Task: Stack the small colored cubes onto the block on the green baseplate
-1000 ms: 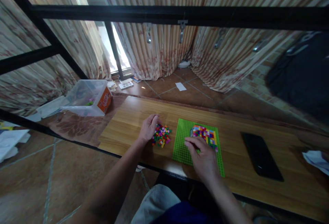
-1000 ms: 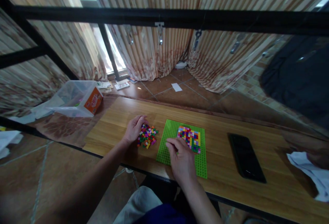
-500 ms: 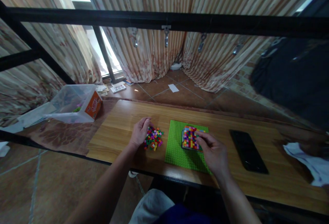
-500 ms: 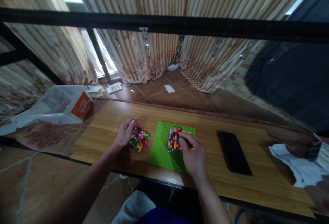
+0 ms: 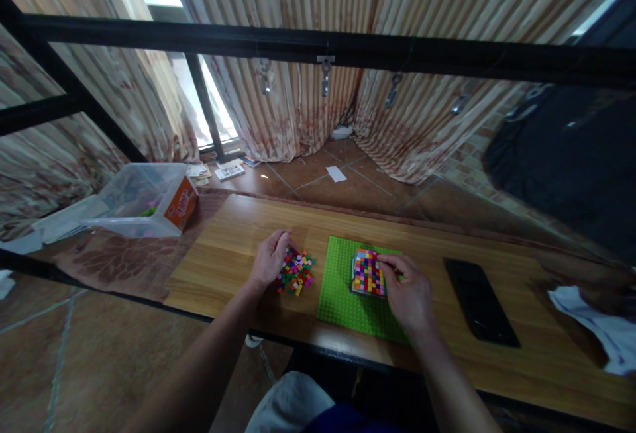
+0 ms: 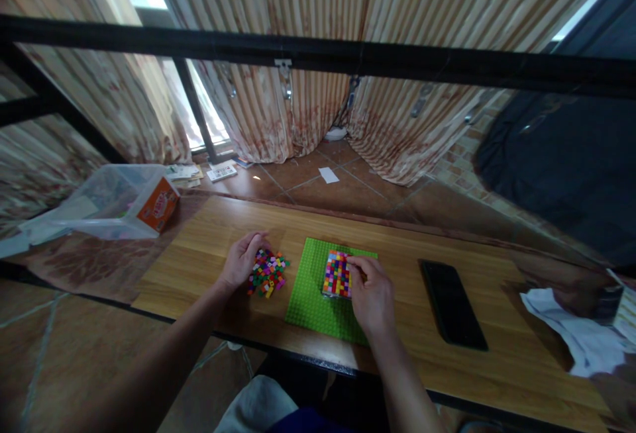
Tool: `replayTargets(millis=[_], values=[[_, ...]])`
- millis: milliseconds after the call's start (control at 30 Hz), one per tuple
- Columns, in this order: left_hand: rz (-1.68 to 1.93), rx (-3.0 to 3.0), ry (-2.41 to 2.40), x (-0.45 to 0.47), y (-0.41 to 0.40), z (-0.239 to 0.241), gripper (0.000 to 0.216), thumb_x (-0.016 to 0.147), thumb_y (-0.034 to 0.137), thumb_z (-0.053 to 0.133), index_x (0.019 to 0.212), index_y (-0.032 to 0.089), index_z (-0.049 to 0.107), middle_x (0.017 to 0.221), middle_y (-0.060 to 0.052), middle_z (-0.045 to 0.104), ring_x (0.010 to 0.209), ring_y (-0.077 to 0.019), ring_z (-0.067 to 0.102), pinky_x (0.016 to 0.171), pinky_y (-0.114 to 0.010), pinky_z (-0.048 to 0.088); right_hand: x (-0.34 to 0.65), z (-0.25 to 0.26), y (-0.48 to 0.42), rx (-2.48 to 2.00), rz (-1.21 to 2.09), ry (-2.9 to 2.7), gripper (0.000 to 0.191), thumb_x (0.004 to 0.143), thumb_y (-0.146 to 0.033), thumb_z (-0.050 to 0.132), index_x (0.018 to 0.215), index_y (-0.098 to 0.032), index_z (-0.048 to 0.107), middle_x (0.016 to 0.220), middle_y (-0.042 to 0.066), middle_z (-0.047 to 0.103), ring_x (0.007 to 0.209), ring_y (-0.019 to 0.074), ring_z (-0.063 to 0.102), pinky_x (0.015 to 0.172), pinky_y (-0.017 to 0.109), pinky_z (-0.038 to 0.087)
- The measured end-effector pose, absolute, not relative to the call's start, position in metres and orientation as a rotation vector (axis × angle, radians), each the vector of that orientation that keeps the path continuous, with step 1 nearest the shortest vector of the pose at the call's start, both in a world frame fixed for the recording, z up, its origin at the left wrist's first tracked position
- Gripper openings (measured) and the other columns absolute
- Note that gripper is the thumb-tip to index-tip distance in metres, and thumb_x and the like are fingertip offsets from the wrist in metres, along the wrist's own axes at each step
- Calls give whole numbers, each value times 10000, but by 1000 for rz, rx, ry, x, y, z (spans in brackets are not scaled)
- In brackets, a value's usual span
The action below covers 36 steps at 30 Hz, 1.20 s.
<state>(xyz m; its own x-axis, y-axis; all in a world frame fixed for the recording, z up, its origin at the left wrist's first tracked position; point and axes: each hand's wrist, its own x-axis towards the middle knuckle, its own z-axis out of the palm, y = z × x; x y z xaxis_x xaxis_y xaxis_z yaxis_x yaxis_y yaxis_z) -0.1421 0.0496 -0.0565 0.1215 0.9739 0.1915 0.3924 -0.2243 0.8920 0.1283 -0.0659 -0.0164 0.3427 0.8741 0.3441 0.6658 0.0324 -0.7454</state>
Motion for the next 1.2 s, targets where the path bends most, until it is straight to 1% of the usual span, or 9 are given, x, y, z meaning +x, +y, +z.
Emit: replayTargets(millis=[233, 567, 767, 1000, 1200], values=[[1076, 1719, 1337, -142, 50, -58, 437, 938, 479, 367, 1069, 168, 644, 824, -41, 730, 837, -187, 670, 823, -302, 498, 128, -19, -58, -1699, 263, -1394, 255, 863, -321, 508, 869, -197, 730, 947, 73, 678, 875, 197, 618, 817, 357, 467], [1075, 1744, 1330, -142, 49, -55, 431, 949, 471, 350, 1052, 179, 650, 823, -32, 733, 837, -180, 667, 857, -302, 487, 138, -21, -57, -1793, 213, -1418, 275, 848, -413, 531, 851, -228, 734, 905, 59, 711, 889, 229, 593, 841, 391, 430], [1073, 1745, 1327, -142, 49, -55, 422, 945, 466, 356, 1057, 183, 649, 823, -30, 731, 814, -179, 667, 836, -297, 493, 142, -25, -61, -1811, 46, -1500, 353, 886, -452, 471, 882, -209, 727, 897, 83, 697, 868, 233, 575, 818, 387, 425], [1085, 1751, 1306, -142, 49, -56, 415, 949, 449, 350, 1037, 180, 653, 821, -34, 728, 840, -180, 666, 852, -294, 487, 142, -26, -62, -1894, -168, -1624, 392, 932, -431, 408, 915, -183, 711, 914, 102, 688, 867, 237, 548, 839, 388, 399], [1077, 1745, 1324, -141, 49, -55, 410, 946, 443, 352, 1031, 183, 657, 821, -28, 731, 847, -180, 667, 860, -293, 484, 140, -26, -63, -1938, -183, -1632, 388, 931, -425, 395, 896, -187, 699, 893, 108, 675, 867, 247, 528, 830, 400, 382]])
